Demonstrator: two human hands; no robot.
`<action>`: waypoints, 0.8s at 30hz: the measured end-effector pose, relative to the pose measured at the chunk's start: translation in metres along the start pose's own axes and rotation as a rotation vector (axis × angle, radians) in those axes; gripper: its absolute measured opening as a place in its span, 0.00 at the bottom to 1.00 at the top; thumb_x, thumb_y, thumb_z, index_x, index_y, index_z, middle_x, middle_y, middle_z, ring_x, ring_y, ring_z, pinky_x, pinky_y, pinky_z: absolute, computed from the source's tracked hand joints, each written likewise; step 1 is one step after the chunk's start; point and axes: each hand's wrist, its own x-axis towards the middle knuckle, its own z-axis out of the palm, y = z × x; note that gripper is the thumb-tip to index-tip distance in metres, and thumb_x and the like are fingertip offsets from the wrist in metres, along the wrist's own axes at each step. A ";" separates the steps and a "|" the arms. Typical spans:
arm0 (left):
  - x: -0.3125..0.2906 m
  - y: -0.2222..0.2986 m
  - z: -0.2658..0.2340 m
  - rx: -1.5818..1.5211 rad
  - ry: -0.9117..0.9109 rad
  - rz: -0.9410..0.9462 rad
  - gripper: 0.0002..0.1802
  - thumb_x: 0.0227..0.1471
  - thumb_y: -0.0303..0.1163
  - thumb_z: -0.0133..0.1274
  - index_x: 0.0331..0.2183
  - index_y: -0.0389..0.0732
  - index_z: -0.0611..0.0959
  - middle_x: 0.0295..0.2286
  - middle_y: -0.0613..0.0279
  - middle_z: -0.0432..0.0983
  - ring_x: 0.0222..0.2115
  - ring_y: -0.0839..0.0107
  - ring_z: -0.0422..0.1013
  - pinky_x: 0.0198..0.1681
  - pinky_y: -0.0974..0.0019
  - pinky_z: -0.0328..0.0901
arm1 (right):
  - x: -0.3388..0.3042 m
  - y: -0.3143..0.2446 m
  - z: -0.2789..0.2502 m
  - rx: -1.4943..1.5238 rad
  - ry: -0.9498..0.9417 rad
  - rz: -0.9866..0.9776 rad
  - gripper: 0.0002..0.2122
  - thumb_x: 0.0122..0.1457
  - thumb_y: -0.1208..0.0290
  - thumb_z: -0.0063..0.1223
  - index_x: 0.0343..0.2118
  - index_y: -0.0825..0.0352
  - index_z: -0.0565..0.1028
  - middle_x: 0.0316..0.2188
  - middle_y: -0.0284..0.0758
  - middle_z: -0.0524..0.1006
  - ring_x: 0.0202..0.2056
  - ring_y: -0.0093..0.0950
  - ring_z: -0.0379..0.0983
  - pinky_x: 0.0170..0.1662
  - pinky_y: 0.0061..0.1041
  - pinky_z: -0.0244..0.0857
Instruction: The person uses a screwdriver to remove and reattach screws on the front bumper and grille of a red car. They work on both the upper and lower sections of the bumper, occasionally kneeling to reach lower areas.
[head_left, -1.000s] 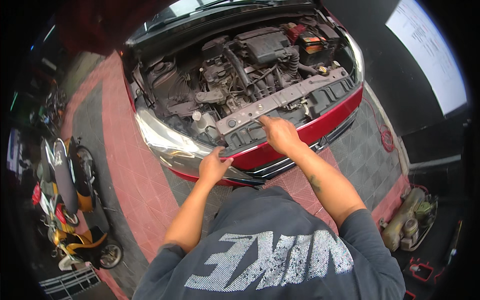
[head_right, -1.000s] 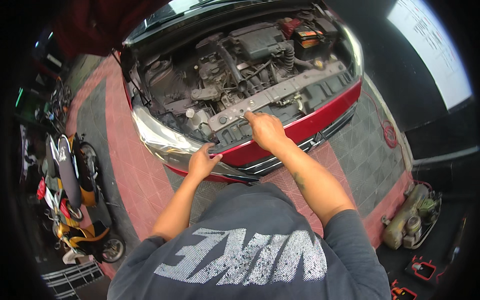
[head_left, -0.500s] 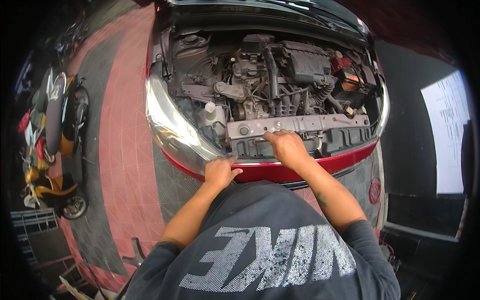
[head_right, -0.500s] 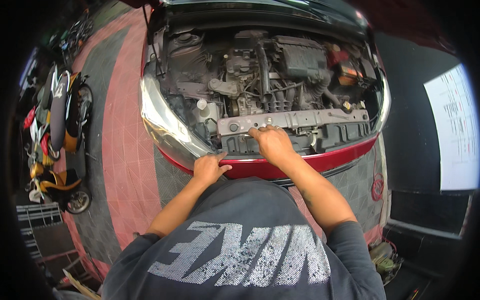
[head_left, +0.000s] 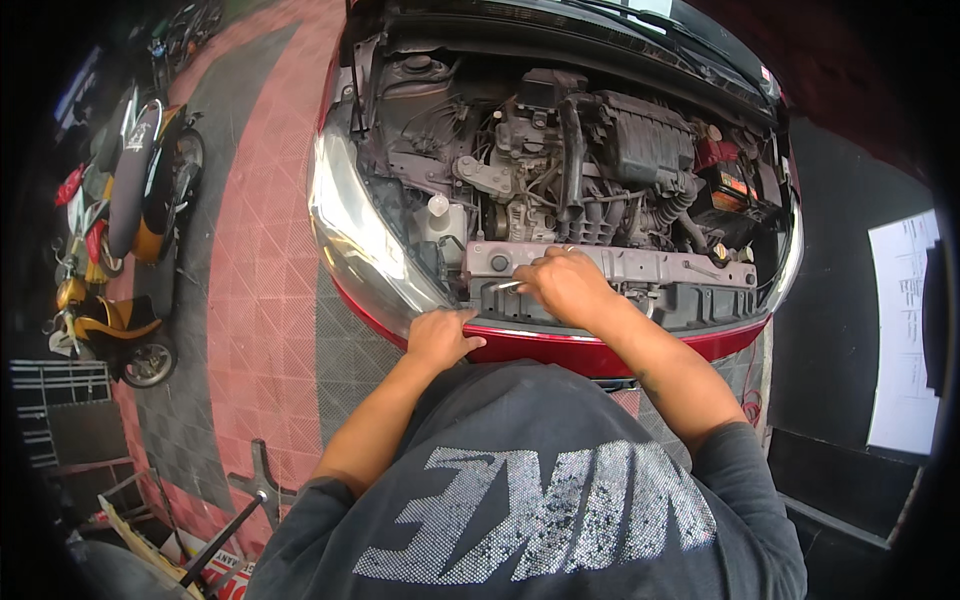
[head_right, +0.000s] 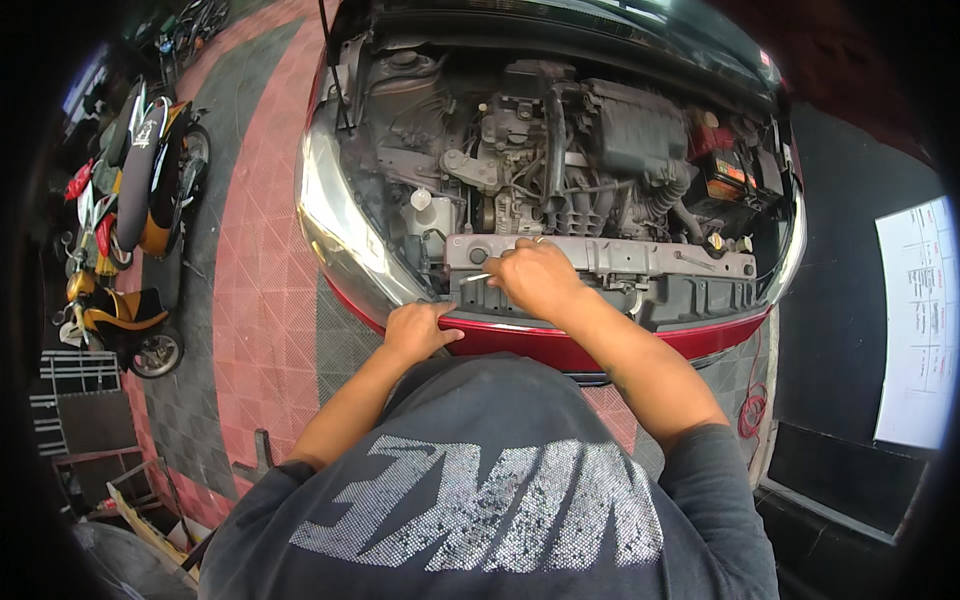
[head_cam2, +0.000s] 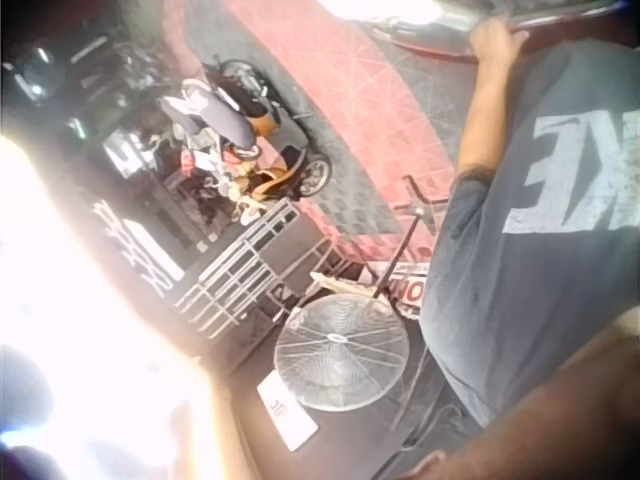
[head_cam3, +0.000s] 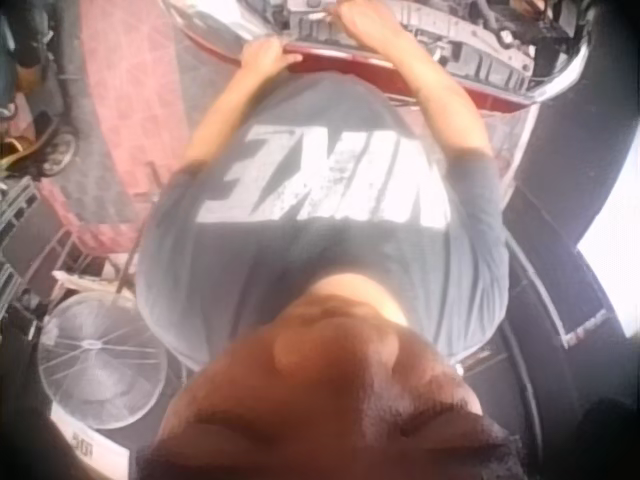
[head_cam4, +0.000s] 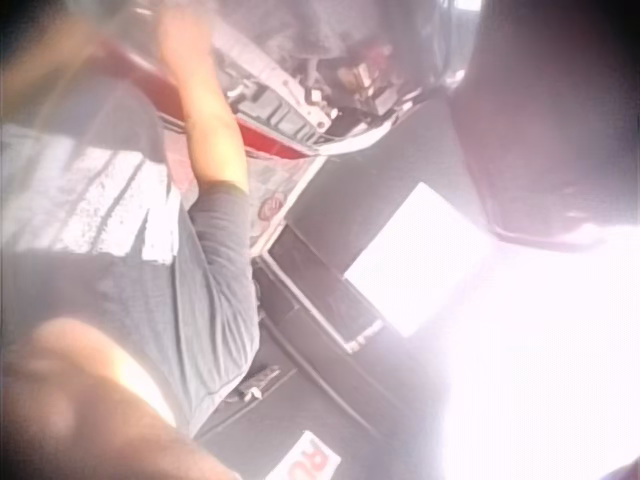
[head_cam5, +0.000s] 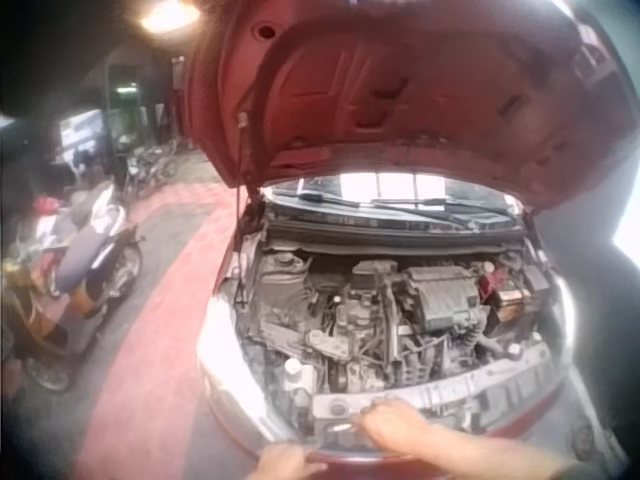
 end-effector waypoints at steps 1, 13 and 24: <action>0.000 -0.001 0.001 0.013 -0.019 0.004 0.33 0.46 0.53 0.71 0.52 0.50 0.88 0.35 0.48 0.86 0.38 0.49 0.82 0.45 0.50 0.75 | 0.002 -0.002 0.000 0.024 -0.002 0.006 0.09 0.61 0.64 0.61 0.39 0.61 0.85 0.34 0.35 0.84 0.44 0.37 0.80 0.44 0.41 0.75; 0.050 0.015 -0.018 -0.222 0.058 0.138 0.25 0.55 0.49 0.65 0.50 0.45 0.87 0.35 0.41 0.84 0.39 0.43 0.81 0.43 0.46 0.73 | 0.026 -0.013 0.028 0.411 0.317 0.519 0.17 0.62 0.72 0.53 0.51 0.75 0.77 0.34 0.58 0.83 0.40 0.53 0.83 0.47 0.49 0.75; 0.094 0.013 0.038 -0.313 0.066 0.232 0.15 0.60 0.43 0.59 0.46 0.49 0.88 0.32 0.47 0.84 0.37 0.44 0.80 0.43 0.44 0.73 | -0.005 -0.015 -0.017 -0.232 0.143 -0.295 0.10 0.56 0.70 0.63 0.42 0.62 0.83 0.46 0.33 0.81 0.51 0.35 0.76 0.51 0.39 0.73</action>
